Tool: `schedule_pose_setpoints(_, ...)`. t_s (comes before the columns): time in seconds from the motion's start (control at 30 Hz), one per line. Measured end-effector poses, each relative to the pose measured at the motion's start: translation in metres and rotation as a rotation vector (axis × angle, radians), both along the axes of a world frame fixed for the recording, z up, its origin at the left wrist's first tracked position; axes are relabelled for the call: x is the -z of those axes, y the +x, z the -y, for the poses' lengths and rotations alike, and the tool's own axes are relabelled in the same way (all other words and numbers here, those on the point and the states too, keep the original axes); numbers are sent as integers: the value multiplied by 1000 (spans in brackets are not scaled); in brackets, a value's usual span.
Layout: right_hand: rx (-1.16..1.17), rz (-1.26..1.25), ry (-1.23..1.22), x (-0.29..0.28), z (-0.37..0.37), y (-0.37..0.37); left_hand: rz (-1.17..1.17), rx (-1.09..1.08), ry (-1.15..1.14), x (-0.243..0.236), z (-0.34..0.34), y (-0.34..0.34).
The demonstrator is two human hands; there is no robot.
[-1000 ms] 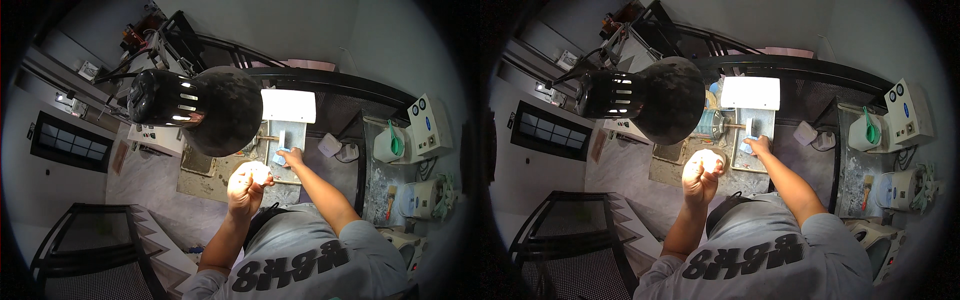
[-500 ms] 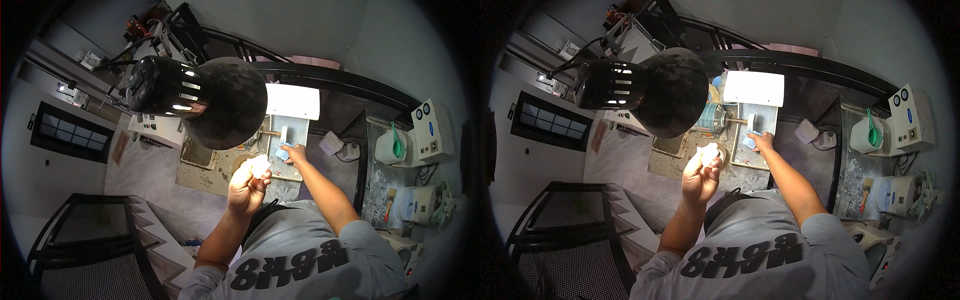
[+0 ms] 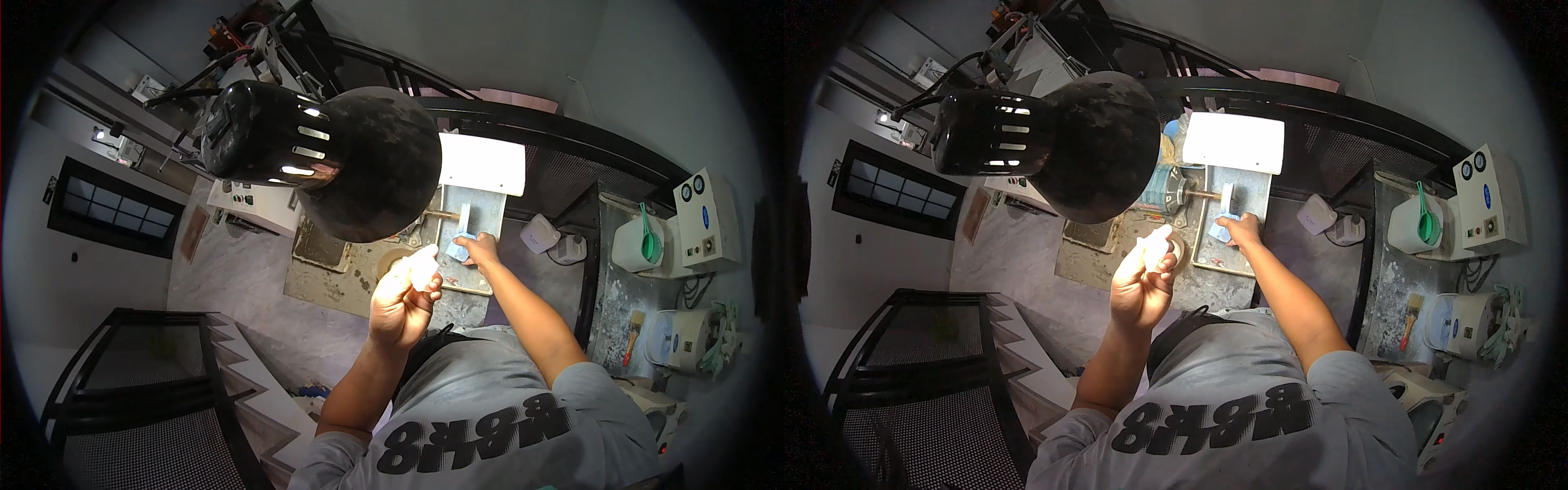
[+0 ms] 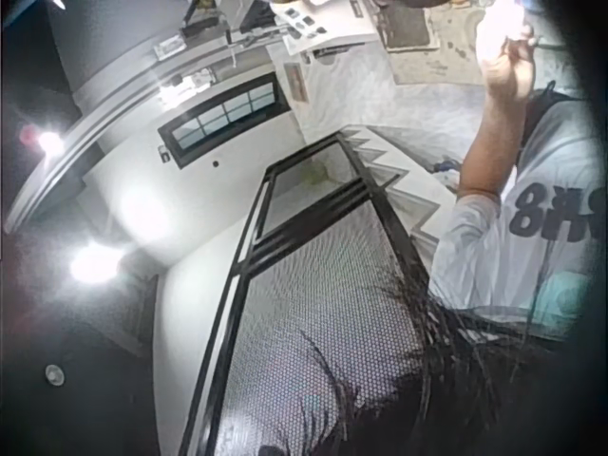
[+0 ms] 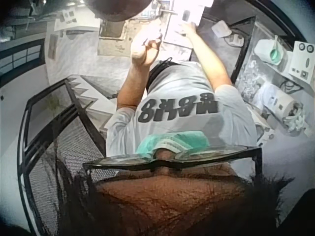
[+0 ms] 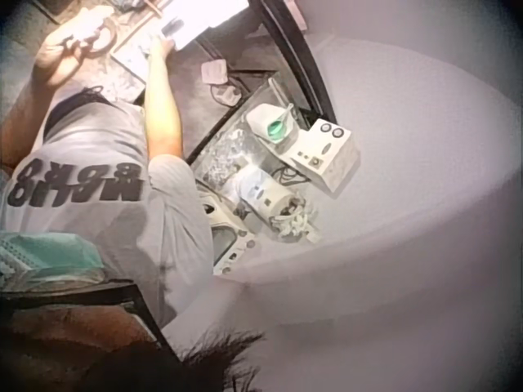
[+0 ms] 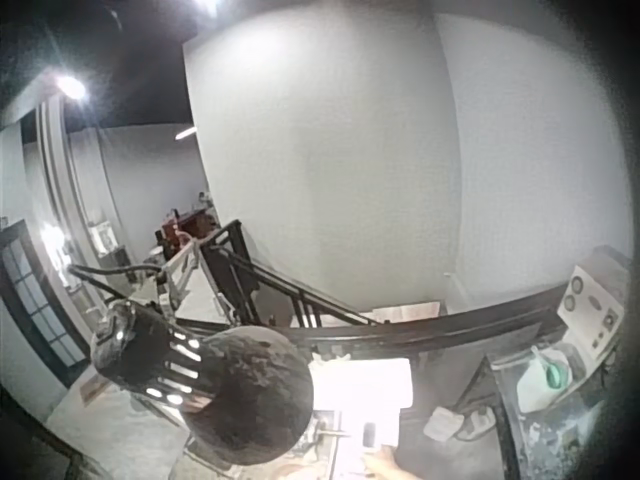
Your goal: The person holds a dental prosthesis against a rotating polishing wheel at a laboratory bench, moving the prosthesis to reach different sides, then uses a brush to clean the surface.
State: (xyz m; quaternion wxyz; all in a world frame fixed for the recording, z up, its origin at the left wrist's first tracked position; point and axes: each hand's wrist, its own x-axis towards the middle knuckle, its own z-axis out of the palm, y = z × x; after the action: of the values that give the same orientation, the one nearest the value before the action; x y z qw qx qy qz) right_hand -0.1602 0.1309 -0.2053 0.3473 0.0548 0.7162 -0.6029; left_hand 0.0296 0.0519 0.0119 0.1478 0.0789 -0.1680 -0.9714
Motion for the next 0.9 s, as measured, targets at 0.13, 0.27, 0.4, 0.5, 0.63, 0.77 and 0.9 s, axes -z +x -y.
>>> schedule_pose_setpoints(0.13, 7, -48, 9, -2, 2, 2, 27, -11, -31, -1, 0, 0)
schedule_pose_setpoints(0.27, -107, -196, 161, -11, 0, -1, 34, -22, -45, 0, 1, 2)
schedule_pose_setpoints(0.4, -331, -525, 403, -20, -12, -4, 62, -48, -70, -2, -2, 4)
schedule_pose_setpoints(0.5, -501, -615, 530, -24, -22, 2, 77, -85, -131, -9, -5, 7)
schedule_pose_setpoints(0.63, -722, -681, 632, -10, -40, 11, 124, -153, -275, -19, -7, 6)
schedule_pose_setpoints(0.77, -790, -752, 566, 0, -54, 29, 102, -202, -321, -24, -6, 8)
schedule_pose_setpoints(0.9, -701, -924, 419, 25, -66, 33, 98, -220, -307, -31, -6, 4)
